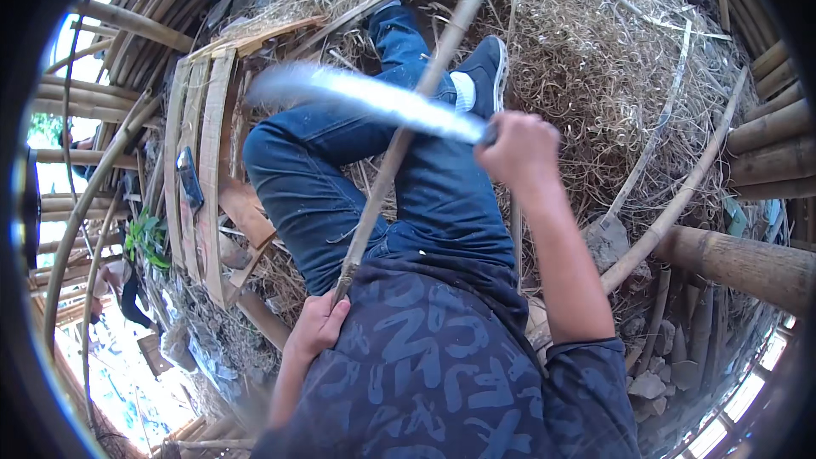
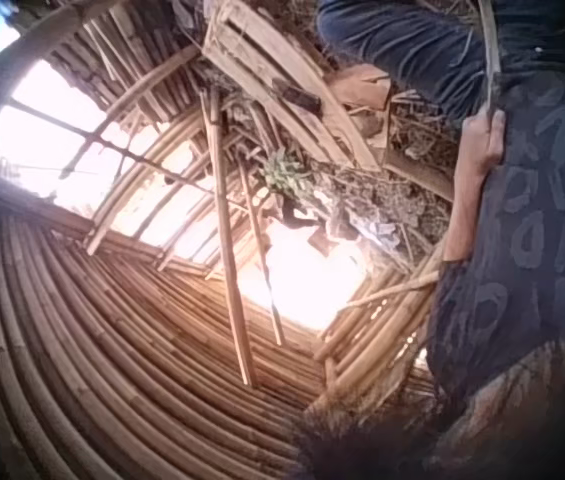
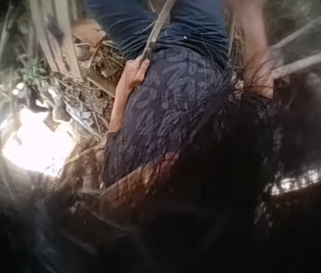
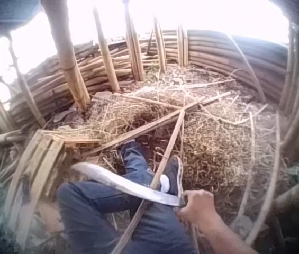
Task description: The person uses a large knife to scrape and shave a long strip of wood held between the feet and by hand.
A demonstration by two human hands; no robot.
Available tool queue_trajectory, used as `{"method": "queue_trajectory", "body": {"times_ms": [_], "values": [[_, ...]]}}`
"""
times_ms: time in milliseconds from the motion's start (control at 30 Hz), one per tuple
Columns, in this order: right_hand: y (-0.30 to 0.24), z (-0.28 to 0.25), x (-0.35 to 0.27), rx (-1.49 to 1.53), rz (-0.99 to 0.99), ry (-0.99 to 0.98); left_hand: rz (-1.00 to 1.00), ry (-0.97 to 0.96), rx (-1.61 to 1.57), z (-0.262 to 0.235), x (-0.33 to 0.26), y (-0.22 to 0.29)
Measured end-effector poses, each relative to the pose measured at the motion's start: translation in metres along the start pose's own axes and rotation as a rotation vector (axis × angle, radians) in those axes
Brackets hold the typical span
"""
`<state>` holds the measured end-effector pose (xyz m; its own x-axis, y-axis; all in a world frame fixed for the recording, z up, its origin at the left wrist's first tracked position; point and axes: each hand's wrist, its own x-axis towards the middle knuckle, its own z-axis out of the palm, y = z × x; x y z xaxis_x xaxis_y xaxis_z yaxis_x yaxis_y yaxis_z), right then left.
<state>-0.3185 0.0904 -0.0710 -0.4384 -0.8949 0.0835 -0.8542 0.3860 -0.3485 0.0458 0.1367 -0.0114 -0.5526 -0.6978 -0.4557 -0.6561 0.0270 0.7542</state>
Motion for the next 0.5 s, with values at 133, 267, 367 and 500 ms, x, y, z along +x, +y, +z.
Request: {"method": "queue_trajectory", "body": {"times_ms": [133,267,367,500], "values": [[0.036,-0.031,0.023,-0.007,0.314,-0.034,0.011,-0.029,0.065,0.002,-0.001,0.001],[0.045,-0.031,0.006,0.076,0.174,0.029,-0.004,-0.028,0.051,0.004,0.017,0.003],[0.011,-0.018,-0.009,0.16,-0.043,-0.086,-0.048,-0.054,-0.008,0.002,0.025,0.009],[-0.035,0.002,-0.03,0.114,-0.212,-0.179,0.032,-0.079,0.087,0.0,0.029,-0.011]]}}
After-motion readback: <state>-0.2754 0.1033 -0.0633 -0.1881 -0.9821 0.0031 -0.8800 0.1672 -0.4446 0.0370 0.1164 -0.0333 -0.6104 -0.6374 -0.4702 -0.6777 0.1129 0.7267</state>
